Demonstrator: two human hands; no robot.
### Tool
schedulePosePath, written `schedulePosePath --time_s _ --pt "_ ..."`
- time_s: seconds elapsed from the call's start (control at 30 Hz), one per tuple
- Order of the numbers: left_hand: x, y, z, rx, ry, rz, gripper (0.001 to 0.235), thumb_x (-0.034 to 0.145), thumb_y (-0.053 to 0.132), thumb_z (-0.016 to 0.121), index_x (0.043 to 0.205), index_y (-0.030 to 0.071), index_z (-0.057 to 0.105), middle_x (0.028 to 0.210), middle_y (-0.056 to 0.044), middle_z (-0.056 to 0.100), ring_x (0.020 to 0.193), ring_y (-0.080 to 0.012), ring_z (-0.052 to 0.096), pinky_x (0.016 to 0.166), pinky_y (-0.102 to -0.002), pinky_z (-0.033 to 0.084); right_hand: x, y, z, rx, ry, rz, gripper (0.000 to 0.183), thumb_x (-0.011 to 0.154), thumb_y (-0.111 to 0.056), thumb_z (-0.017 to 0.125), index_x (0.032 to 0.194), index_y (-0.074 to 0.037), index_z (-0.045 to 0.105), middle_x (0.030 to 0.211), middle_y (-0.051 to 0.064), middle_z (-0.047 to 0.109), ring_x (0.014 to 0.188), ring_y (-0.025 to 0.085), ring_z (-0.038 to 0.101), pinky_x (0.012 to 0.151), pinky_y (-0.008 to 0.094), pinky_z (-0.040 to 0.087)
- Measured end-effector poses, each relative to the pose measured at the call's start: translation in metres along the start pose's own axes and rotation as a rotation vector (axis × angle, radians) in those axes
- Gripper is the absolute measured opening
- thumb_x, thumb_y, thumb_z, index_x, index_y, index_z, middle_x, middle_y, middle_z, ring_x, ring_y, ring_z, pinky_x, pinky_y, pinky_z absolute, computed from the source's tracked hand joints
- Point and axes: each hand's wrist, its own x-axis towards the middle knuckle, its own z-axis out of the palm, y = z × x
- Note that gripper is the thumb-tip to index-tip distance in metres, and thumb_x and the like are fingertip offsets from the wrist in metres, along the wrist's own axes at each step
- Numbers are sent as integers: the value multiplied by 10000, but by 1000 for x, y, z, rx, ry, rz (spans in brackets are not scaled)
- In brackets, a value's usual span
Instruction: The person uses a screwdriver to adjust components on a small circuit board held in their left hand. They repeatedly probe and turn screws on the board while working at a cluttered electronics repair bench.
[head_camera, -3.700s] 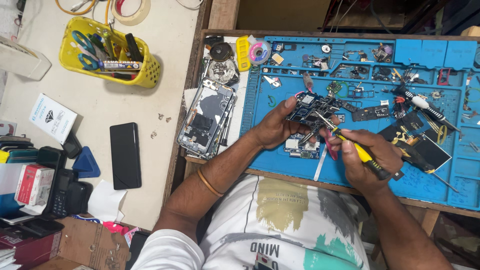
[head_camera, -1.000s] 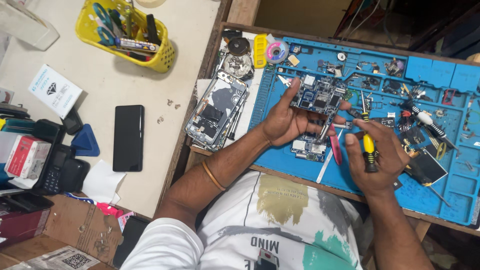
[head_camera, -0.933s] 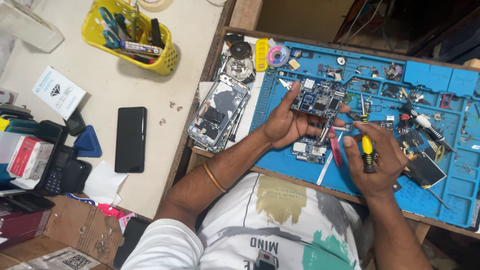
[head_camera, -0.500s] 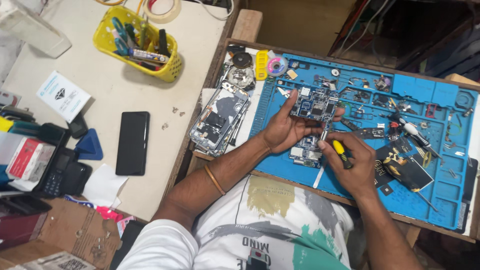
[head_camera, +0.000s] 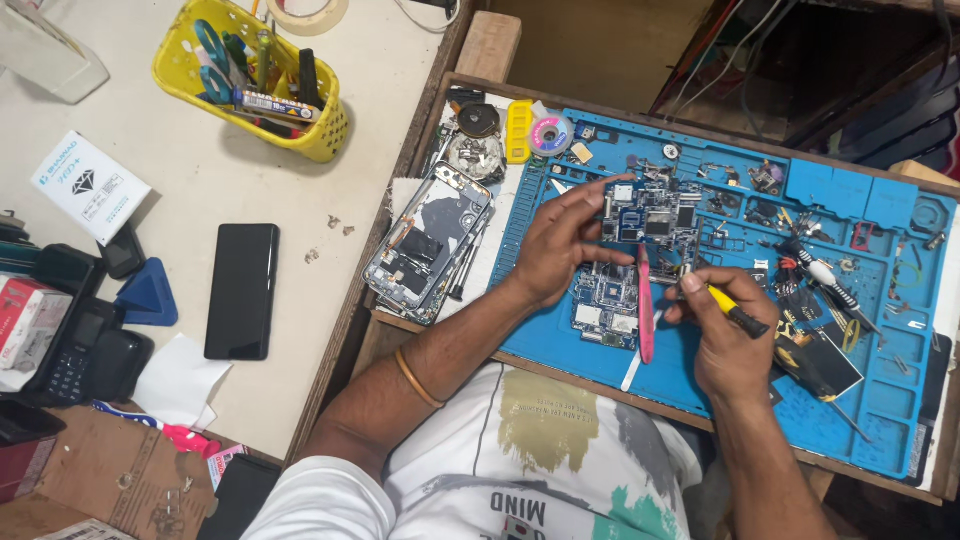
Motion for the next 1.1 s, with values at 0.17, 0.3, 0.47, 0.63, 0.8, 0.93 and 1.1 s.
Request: schedulePosePath --time_s 0.17,0.3,0.47,0.63,0.8,0.93,1.1 --pt "4 -6 0 95 60 53 330 1116 149 524 1374 -45 592 921 -68 638 811 -151 695 709 -352 683 -1 -3 4 -41 20 -15 142 1018 -102 701 1078 16 651 934 133 714 740 161 671 695 278 562" --pt "5 -10 -4 100 90 51 263 1079 145 543 1262 -33 606 905 -36 642 824 -142 724 677 -324 675 -3 -4 7 -106 11 -42 140 1017 -103 703 1065 17 647 935 132 720 753 157 678 707 275 568" --pt "5 -11 -5 94 109 50 217 1056 157 545 1184 -4 613 913 -47 677 819 -148 733 656 -316 666 -4 -2 7 -162 -4 -72 142 1020 -101 700 1067 21 646 940 127 723 760 146 681 713 269 568" --pt "4 -9 -5 117 80 83 203 1100 170 543 1144 -8 631 879 -62 649 817 -178 737 664 -323 678 -4 -1 6 -205 -11 -82 145 1018 -100 699 1067 27 649 938 130 731 756 143 684 712 263 566" --pt "3 -6 -3 112 68 74 208 1091 179 531 1128 3 634 973 -106 714 849 -198 756 659 -315 666 -4 -1 6 -212 -13 -72 145 1016 -99 697 1067 29 651 929 129 729 757 145 691 714 262 571" --pt "2 -2 -2 113 64 81 207 1089 186 532 1131 10 634 988 -112 719 856 -199 757 652 -316 667 -4 -1 7 -216 -20 -86 144 1016 -95 696 1067 33 655 922 127 726 759 146 693 715 262 574" --pt "1 -2 -2 129 69 83 216 1094 196 532 1135 8 630 964 -108 712 843 -197 754 641 -311 665 -5 -1 8 -207 -26 -89 140 1011 -83 696 1068 38 653 923 126 722 761 149 688 716 265 571"
